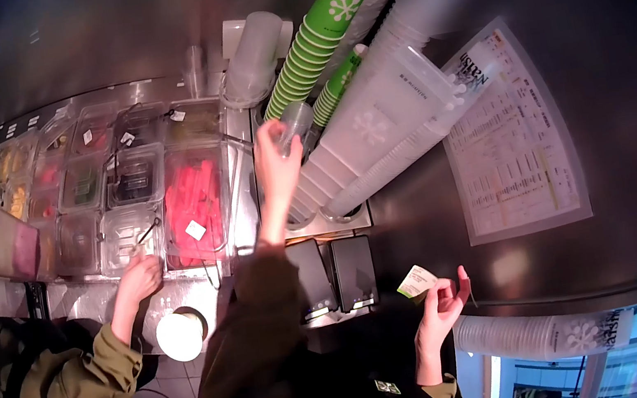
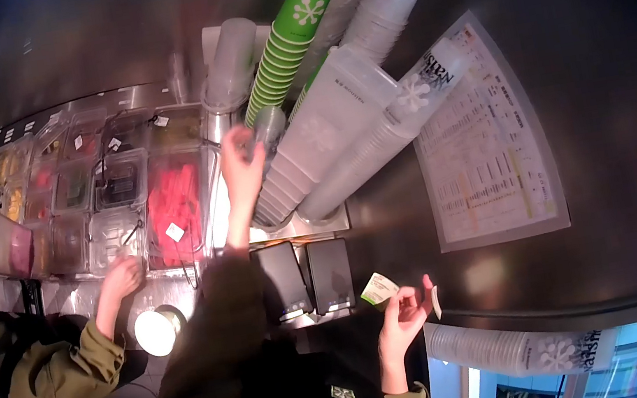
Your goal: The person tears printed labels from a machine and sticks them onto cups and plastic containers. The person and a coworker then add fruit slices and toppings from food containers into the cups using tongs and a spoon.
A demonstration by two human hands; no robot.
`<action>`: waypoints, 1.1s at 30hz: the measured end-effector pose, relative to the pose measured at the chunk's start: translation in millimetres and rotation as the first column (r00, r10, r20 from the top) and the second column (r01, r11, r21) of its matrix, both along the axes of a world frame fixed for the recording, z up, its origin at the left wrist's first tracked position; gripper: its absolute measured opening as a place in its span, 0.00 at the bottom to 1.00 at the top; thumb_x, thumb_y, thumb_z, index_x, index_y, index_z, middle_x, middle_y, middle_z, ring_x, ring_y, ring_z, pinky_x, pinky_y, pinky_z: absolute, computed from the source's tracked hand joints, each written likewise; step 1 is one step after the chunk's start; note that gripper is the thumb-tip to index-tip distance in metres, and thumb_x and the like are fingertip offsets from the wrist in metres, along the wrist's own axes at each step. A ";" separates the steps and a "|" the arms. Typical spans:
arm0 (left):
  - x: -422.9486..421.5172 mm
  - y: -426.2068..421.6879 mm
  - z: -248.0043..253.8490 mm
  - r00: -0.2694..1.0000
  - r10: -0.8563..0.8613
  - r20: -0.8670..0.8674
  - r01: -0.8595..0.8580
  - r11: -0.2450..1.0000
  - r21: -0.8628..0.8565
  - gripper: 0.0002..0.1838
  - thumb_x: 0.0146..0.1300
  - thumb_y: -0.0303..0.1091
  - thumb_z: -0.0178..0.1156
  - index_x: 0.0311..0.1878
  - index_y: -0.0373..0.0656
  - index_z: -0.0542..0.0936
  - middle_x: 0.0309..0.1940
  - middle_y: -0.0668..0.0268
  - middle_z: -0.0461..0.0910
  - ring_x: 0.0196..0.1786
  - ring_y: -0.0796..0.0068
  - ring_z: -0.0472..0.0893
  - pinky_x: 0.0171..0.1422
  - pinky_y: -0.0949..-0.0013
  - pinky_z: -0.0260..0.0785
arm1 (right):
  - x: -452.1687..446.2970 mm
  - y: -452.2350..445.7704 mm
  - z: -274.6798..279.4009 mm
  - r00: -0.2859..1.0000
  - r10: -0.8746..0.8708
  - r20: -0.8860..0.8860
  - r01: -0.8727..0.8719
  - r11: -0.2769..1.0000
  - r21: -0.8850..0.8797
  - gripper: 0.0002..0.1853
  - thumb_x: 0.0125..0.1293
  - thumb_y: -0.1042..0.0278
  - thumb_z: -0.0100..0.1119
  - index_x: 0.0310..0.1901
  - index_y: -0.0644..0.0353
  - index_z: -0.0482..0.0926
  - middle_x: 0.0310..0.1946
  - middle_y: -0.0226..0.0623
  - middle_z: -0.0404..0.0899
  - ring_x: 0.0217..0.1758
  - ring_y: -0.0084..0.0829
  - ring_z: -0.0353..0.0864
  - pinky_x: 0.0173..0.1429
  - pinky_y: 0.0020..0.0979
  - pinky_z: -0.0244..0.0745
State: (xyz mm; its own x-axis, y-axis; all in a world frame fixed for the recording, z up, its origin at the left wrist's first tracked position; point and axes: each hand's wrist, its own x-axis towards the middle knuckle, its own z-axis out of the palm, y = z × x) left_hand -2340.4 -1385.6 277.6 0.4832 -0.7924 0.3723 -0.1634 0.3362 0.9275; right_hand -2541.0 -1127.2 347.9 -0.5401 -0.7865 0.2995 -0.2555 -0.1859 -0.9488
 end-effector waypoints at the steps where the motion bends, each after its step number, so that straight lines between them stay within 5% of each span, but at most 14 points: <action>1: 1.4 -35.2 -20.4 0.981 0.014 0.194 -0.015 1.000 -0.001 0.32 0.46 0.36 0.69 0.55 0.40 0.67 0.44 0.55 0.76 0.50 0.57 0.75 0.52 0.61 0.69 | -2.7 4.9 -3.2 1.000 -0.001 -0.031 0.001 1.000 0.002 0.31 0.62 0.80 0.52 0.66 0.58 0.53 0.33 0.27 0.69 0.36 0.17 0.66 0.45 0.18 0.63; 2: -0.5 -62.9 -38.3 0.926 0.033 0.377 -0.033 0.999 -0.006 0.37 0.43 0.39 0.71 0.57 0.42 0.65 0.47 0.55 0.76 0.54 0.56 0.74 0.55 0.59 0.68 | -7.5 10.0 -8.5 0.998 -0.006 -0.059 0.007 1.000 0.024 0.32 0.62 0.79 0.53 0.66 0.58 0.52 0.33 0.27 0.68 0.37 0.17 0.66 0.46 0.18 0.62; 4: -4.1 -99.6 -71.7 0.930 -0.124 0.345 0.095 0.990 0.100 0.42 0.40 0.42 0.72 0.59 0.43 0.64 0.50 0.55 0.75 0.55 0.54 0.73 0.56 0.58 0.67 | -8.3 16.5 -6.6 0.996 -0.016 -0.087 0.019 0.999 0.032 0.33 0.61 0.78 0.54 0.66 0.58 0.52 0.33 0.27 0.68 0.37 0.17 0.66 0.47 0.19 0.63; 8: 11.8 -115.3 -44.9 0.881 -0.316 0.352 0.234 0.938 0.257 0.46 0.36 0.46 0.73 0.60 0.43 0.64 0.53 0.56 0.74 0.56 0.54 0.74 0.56 0.57 0.67 | -16.3 29.7 -4.6 0.994 -0.083 -0.065 0.087 0.995 0.054 0.33 0.61 0.77 0.55 0.66 0.59 0.52 0.33 0.27 0.68 0.38 0.19 0.66 0.49 0.22 0.64; 17: 14.8 -113.4 4.7 0.872 -0.238 0.428 0.175 0.968 0.181 0.43 0.36 0.50 0.72 0.57 0.43 0.68 0.49 0.53 0.77 0.51 0.54 0.77 0.53 0.58 0.70 | -9.8 39.0 -13.4 0.999 -0.036 -0.002 0.036 0.996 0.085 0.33 0.60 0.75 0.58 0.65 0.58 0.54 0.33 0.28 0.68 0.38 0.19 0.66 0.49 0.22 0.63; 20: 19.9 -101.0 34.4 0.931 -0.242 0.273 0.199 0.964 0.176 0.43 0.36 0.47 0.73 0.58 0.42 0.68 0.52 0.54 0.75 0.55 0.57 0.75 0.59 0.60 0.66 | -10.1 39.1 -12.7 1.000 -0.012 -0.022 0.014 0.996 0.090 0.34 0.60 0.74 0.59 0.65 0.59 0.54 0.33 0.28 0.68 0.37 0.19 0.66 0.49 0.22 0.63; 22: 19.7 -85.6 51.9 0.968 -0.043 0.247 0.047 0.999 -0.012 0.42 0.38 0.48 0.72 0.58 0.43 0.67 0.48 0.52 0.77 0.51 0.53 0.77 0.53 0.58 0.69 | -10.9 38.5 -12.3 0.996 0.010 -0.085 -0.003 0.996 0.087 0.34 0.59 0.76 0.59 0.65 0.60 0.55 0.31 0.27 0.69 0.37 0.19 0.67 0.48 0.22 0.64; 24: 27.4 -43.8 88.6 0.984 0.111 0.142 -0.112 0.994 -0.001 0.42 0.39 0.44 0.73 0.58 0.43 0.65 0.46 0.51 0.77 0.50 0.52 0.77 0.54 0.58 0.69 | -0.1 34.5 1.3 0.999 0.047 0.005 -0.047 0.993 0.111 0.34 0.58 0.79 0.57 0.65 0.60 0.55 0.31 0.27 0.69 0.36 0.19 0.68 0.46 0.22 0.65; 28: 34.9 31.5 93.7 0.893 0.181 -0.413 -0.322 0.897 -0.304 0.39 0.42 0.31 0.73 0.58 0.39 0.63 0.51 0.59 0.70 0.56 0.66 0.70 0.62 0.64 0.61 | 3.4 28.1 5.0 0.993 0.105 0.062 -0.110 0.990 0.090 0.34 0.57 0.81 0.55 0.65 0.59 0.54 0.32 0.30 0.69 0.38 0.22 0.71 0.47 0.23 0.66; 30: 40.6 88.5 80.1 0.673 0.016 -0.739 -0.160 0.979 -0.125 0.32 0.50 0.25 0.65 0.59 0.37 0.62 0.51 0.59 0.70 0.54 0.67 0.71 0.61 0.64 0.62 | 7.1 25.3 15.7 0.937 0.179 0.300 -0.212 0.974 0.082 0.37 0.55 0.78 0.58 0.66 0.61 0.53 0.32 0.32 0.70 0.39 0.24 0.72 0.47 0.24 0.67; 31: 40.7 115.3 50.5 0.631 -0.065 -0.773 0.015 0.997 -0.073 0.28 0.63 0.38 0.56 0.62 0.36 0.60 0.54 0.60 0.69 0.54 0.66 0.72 0.56 0.64 0.68 | 1.1 25.5 12.1 0.891 0.267 0.368 -0.296 0.955 0.026 0.38 0.55 0.77 0.60 0.66 0.63 0.52 0.32 0.32 0.70 0.38 0.25 0.72 0.50 0.27 0.68; 33: 35.0 149.2 -17.6 0.589 -0.237 -0.773 0.355 0.935 -0.016 0.23 0.64 0.40 0.52 0.59 0.39 0.65 0.52 0.60 0.71 0.53 0.65 0.73 0.55 0.64 0.68 | 0.2 20.0 18.4 0.814 0.376 0.443 -0.400 0.916 -0.042 0.41 0.54 0.73 0.62 0.67 0.64 0.51 0.31 0.33 0.70 0.38 0.25 0.73 0.55 0.32 0.68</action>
